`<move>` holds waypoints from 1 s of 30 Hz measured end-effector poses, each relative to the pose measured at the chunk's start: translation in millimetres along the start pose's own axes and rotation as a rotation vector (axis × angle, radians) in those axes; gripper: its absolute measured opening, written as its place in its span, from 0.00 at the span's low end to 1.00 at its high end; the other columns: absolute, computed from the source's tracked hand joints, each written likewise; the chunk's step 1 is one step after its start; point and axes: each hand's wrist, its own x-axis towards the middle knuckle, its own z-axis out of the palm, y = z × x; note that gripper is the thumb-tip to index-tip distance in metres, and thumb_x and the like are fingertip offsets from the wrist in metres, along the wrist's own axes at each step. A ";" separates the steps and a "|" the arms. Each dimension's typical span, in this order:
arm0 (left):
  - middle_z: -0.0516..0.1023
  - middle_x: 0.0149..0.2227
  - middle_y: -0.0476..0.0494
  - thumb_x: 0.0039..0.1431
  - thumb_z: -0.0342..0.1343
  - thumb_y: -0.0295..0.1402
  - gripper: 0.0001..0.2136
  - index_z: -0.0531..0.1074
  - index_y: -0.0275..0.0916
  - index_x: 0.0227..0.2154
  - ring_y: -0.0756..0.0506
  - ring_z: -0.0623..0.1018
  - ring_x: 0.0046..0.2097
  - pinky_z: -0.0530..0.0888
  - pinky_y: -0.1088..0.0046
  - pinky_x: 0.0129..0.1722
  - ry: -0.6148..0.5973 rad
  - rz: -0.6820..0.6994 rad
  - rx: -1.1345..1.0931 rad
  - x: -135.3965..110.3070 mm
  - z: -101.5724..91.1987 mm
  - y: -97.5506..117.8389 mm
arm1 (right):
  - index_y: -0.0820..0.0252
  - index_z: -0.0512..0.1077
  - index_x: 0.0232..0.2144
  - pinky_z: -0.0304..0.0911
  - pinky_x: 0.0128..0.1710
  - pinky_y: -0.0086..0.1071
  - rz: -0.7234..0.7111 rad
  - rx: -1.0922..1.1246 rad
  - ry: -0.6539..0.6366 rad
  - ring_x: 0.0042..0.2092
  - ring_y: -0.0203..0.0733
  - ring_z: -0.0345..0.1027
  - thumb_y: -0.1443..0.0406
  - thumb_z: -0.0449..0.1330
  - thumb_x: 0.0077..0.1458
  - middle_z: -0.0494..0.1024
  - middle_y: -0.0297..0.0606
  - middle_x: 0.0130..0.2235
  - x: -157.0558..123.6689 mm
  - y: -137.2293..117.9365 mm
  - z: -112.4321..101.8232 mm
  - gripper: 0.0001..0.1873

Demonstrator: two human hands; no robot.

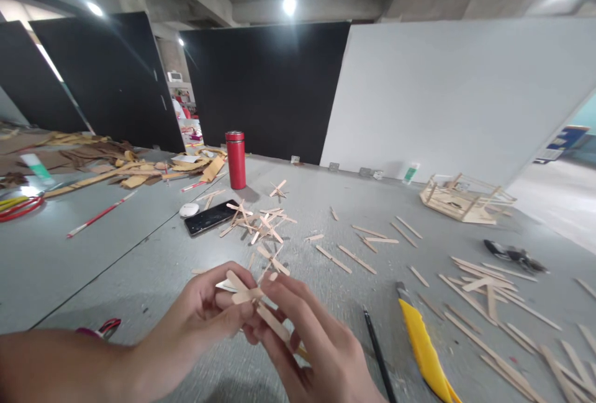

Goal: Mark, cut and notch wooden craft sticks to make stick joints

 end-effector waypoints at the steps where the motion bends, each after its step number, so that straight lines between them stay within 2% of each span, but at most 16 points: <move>1: 0.82 0.28 0.48 0.61 0.68 0.39 0.14 0.69 0.38 0.37 0.50 0.80 0.34 0.75 0.75 0.39 -0.008 -0.002 -0.011 -0.4 -0.1 0.0 | 0.52 0.68 0.57 0.78 0.34 0.23 -0.028 -0.006 -0.022 0.39 0.37 0.81 0.75 0.60 0.62 0.79 0.43 0.54 -0.8 0.9 -0.3 0.24; 3: 0.81 0.28 0.50 0.61 0.68 0.38 0.15 0.67 0.39 0.37 0.51 0.80 0.33 0.74 0.76 0.39 -0.016 -0.006 -0.017 -0.9 -0.7 -0.6 | 0.52 0.69 0.57 0.78 0.42 0.25 -0.065 -0.006 -0.032 0.47 0.41 0.81 0.76 0.59 0.62 0.81 0.42 0.52 -2.1 2.8 -1.6 0.24; 5: 0.81 0.28 0.50 0.62 0.68 0.38 0.14 0.67 0.39 0.37 0.51 0.80 0.34 0.74 0.76 0.39 -0.017 -0.006 -0.010 -1.0 -1.8 -1.8 | 0.52 0.69 0.57 0.78 0.46 0.26 -0.080 -0.020 -0.017 0.50 0.41 0.81 0.76 0.60 0.62 0.82 0.40 0.50 -2.8 4.4 -3.5 0.23; 11: 0.83 0.32 0.47 0.64 0.66 0.38 0.14 0.65 0.40 0.38 0.50 0.81 0.36 0.74 0.73 0.42 -0.050 -0.022 0.025 -2.9 -3.6 -6.0 | 0.52 0.69 0.55 0.77 0.39 0.21 -0.060 -0.019 -0.045 0.38 0.35 0.84 0.73 0.60 0.63 0.85 0.36 0.46 -2.3 2.1 -5.4 0.20; 15: 0.83 0.32 0.46 0.64 0.65 0.37 0.13 0.65 0.40 0.36 0.50 0.81 0.36 0.75 0.73 0.42 -0.065 0.006 -0.006 -3.2 -1.5 -4.2 | 0.51 0.71 0.51 0.78 0.39 0.22 0.048 -0.018 0.051 0.42 0.39 0.84 0.70 0.64 0.62 0.86 0.34 0.44 -3.2 -1.3 -3.2 0.17; 18: 0.83 0.32 0.47 0.63 0.67 0.36 0.13 0.67 0.39 0.35 0.50 0.82 0.36 0.75 0.73 0.42 -0.033 0.019 -0.024 -2.4 0.3 -1.0 | 0.52 0.73 0.46 0.77 0.41 0.25 0.005 -0.056 0.058 0.41 0.39 0.82 0.72 0.63 0.62 0.83 0.36 0.42 -2.5 -2.2 -5.5 0.12; 22: 0.83 0.33 0.47 0.57 0.71 0.32 0.13 0.70 0.38 0.33 0.49 0.82 0.37 0.75 0.74 0.42 0.004 0.010 -0.037 -2.0 3.5 3.4 | 0.55 0.73 0.43 0.74 0.34 0.23 -0.051 -0.038 0.017 0.34 0.34 0.77 0.76 0.61 0.62 0.78 0.35 0.37 -0.3 -2.0 -10.8 0.12; 25: 0.82 0.35 0.48 0.58 0.71 0.31 0.12 0.71 0.37 0.32 0.51 0.81 0.36 0.75 0.77 0.41 0.021 0.022 -0.059 -1.7 5.7 5.0 | 0.55 0.72 0.42 0.73 0.35 0.23 -0.046 -0.003 0.008 0.34 0.34 0.76 0.76 0.60 0.62 0.78 0.34 0.36 2.3 -2.0 -12.0 0.12; 27: 0.82 0.36 0.48 0.59 0.69 0.32 0.11 0.70 0.37 0.32 0.51 0.82 0.36 0.77 0.75 0.42 0.027 0.042 -0.066 -1.6 5.7 4.5 | 0.55 0.72 0.42 0.73 0.34 0.23 -0.033 0.008 0.018 0.34 0.33 0.76 0.76 0.60 0.62 0.78 0.34 0.36 4.6 -2.3 -11.3 0.11; 30: 0.80 0.33 0.49 0.59 0.70 0.33 0.11 0.71 0.37 0.32 0.51 0.80 0.35 0.76 0.75 0.41 0.050 0.056 0.010 -2.2 2.4 2.2 | 0.55 0.73 0.40 0.72 0.32 0.22 -0.018 0.047 0.019 0.32 0.33 0.75 0.76 0.60 0.62 0.78 0.33 0.34 7.2 -3.0 -9.1 0.11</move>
